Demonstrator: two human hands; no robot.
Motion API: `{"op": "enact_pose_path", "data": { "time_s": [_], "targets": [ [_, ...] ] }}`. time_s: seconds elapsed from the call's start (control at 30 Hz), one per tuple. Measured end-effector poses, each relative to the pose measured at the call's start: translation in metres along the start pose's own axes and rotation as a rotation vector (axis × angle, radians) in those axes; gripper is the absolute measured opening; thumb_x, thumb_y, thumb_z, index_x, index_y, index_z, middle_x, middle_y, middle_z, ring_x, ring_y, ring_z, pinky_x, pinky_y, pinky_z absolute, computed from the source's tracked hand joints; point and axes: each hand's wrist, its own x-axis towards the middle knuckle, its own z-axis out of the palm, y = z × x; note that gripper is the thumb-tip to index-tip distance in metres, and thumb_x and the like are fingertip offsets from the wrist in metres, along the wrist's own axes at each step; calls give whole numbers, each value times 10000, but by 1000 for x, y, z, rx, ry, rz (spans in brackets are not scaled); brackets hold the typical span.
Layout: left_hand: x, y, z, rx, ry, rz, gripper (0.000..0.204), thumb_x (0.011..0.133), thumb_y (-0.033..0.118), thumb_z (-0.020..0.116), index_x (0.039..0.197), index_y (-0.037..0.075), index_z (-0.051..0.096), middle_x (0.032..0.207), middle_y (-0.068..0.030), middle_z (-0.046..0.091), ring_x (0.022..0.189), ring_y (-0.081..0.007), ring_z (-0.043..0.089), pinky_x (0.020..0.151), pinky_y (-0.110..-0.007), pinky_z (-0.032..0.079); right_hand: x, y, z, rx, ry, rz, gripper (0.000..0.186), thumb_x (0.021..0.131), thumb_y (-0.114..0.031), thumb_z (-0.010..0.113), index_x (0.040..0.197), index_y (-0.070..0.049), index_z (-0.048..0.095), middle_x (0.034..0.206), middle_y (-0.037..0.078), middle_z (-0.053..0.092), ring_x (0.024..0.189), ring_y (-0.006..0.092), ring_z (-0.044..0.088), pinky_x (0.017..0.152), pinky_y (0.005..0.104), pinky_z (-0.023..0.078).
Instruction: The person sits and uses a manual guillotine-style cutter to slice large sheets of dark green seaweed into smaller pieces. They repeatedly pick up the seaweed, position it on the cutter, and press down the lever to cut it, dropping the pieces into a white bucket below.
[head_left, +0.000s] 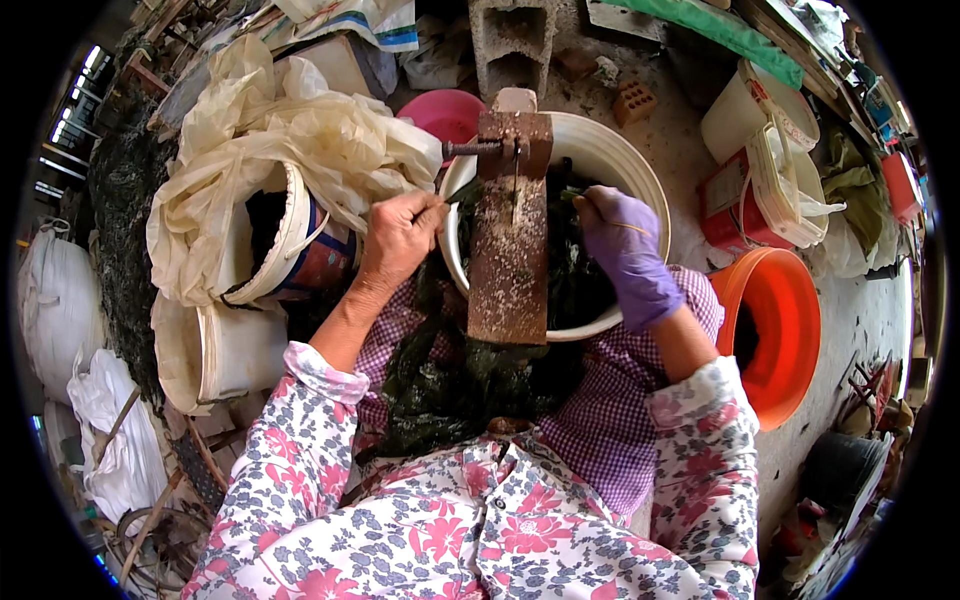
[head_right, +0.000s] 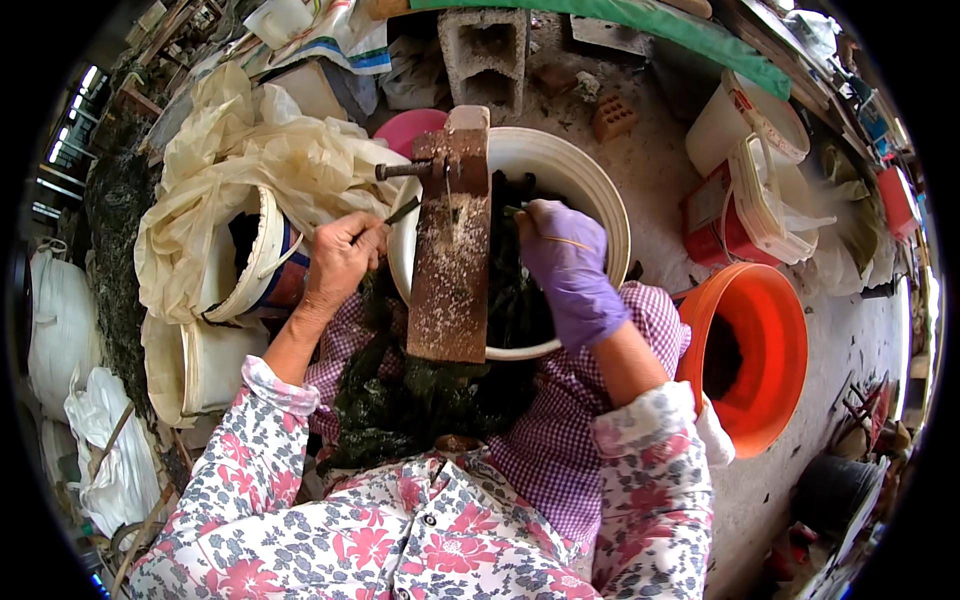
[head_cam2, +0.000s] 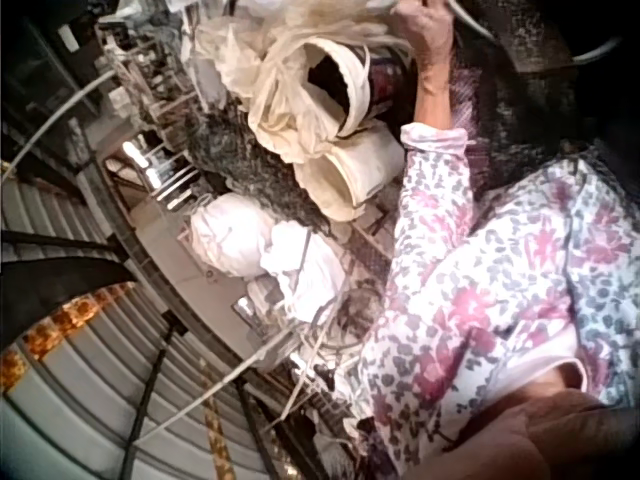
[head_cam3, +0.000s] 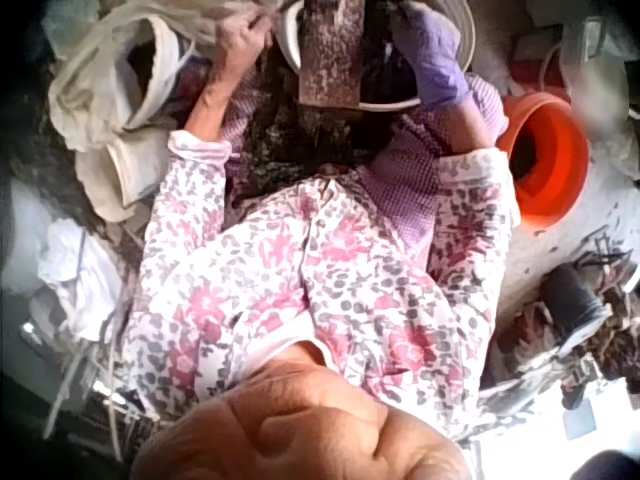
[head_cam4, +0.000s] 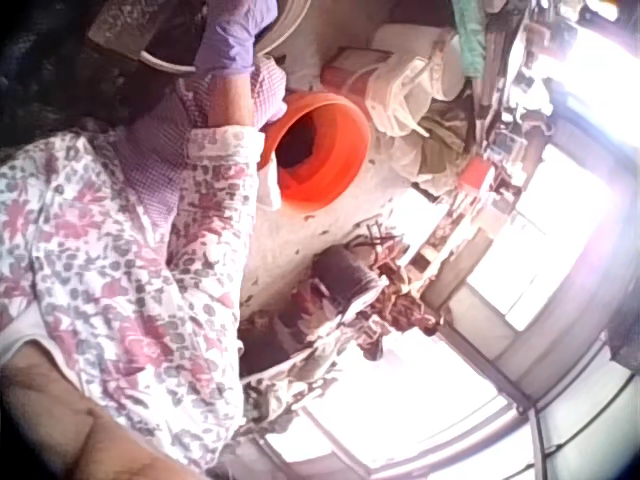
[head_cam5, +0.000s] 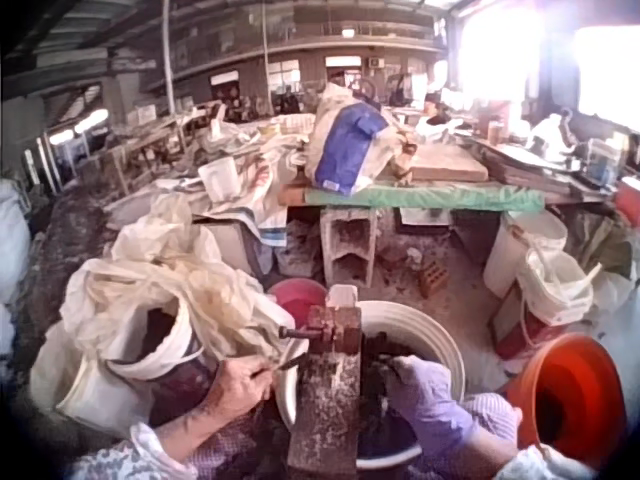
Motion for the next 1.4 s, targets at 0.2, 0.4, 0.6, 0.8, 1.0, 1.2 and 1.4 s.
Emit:
{"op": "enact_pose_path", "data": {
  "time_s": [0.2, 0.4, 0.6, 0.8, 1.0, 1.2, 1.4],
  "targets": [
    [1, 54, -26, -604, -111, -32, 188, 889, 163, 531, 857, -8, 601, 786, -123, 653, 644, -133, 616, 582, -234, 474, -14, -40, -47, -11, 8, -149, 611, 685, -483, 662, 1134, -94, 521, 958, 155, 585, 926, 324, 537, 783, 408, 422],
    [-4, 98, -37, -829, -200, 25, 192, 903, 186, 496, 879, 18, 586, 887, -185, 638, 717, -195, 626, 628, -261, 473, -17, -91, -46, 673, -160, -348, 775, 607, -334, 780, 1256, -76, 445, 1062, 159, 566, 1018, 333, 505, 878, 381, 404],
    [3, 101, -37, -1111, -230, -23, 224, 899, 236, 500, 862, 23, 558, 996, -226, 595, 778, -235, 620, 704, -323, 504, -33, -97, -66, 1306, -731, 326, 393, 766, -128, 693, 1067, 82, 552, 976, 131, 632, 760, 126, 581, 678, 229, 470],
    [0, 73, -1, -1330, -222, -278, 313, 878, 352, 510, 961, 57, 573, 1070, -208, 579, 988, -282, 577, 768, -391, 516, -38, -86, -90, 1310, -502, 363, 157, 823, -83, 613, 894, 57, 621, 769, 97, 659, 590, 65, 518, 548, 197, 429],
    [-33, 73, 11, -1255, -400, -520, 395, 897, 295, 486, 1085, -51, 504, 1090, -234, 558, 904, -289, 616, 796, -393, 522, -7, -77, -113, 813, -533, 210, 151, 819, -116, 594, 806, 21, 657, 622, 20, 599, 527, 53, 478, 483, 196, 393],
    [-47, 81, 14, -1224, -563, -440, 176, 870, 86, 529, 1004, -27, 541, 975, -229, 607, 893, -295, 628, 776, -345, 532, 15, -83, -93, 951, -272, 205, 249, 817, -240, 618, 891, -5, 658, 676, 14, 614, 616, 84, 533, 573, 226, 431],
    [-45, 81, 9, -1495, -182, -354, 209, 916, 131, 445, 1035, -14, 537, 1147, -240, 523, 1068, -325, 537, 872, -401, 493, -38, -91, -71, 1299, -293, 269, 548, 757, -326, 699, 1143, 25, 532, 1020, 84, 603, 962, 166, 538, 866, 293, 411]
  ]
}}
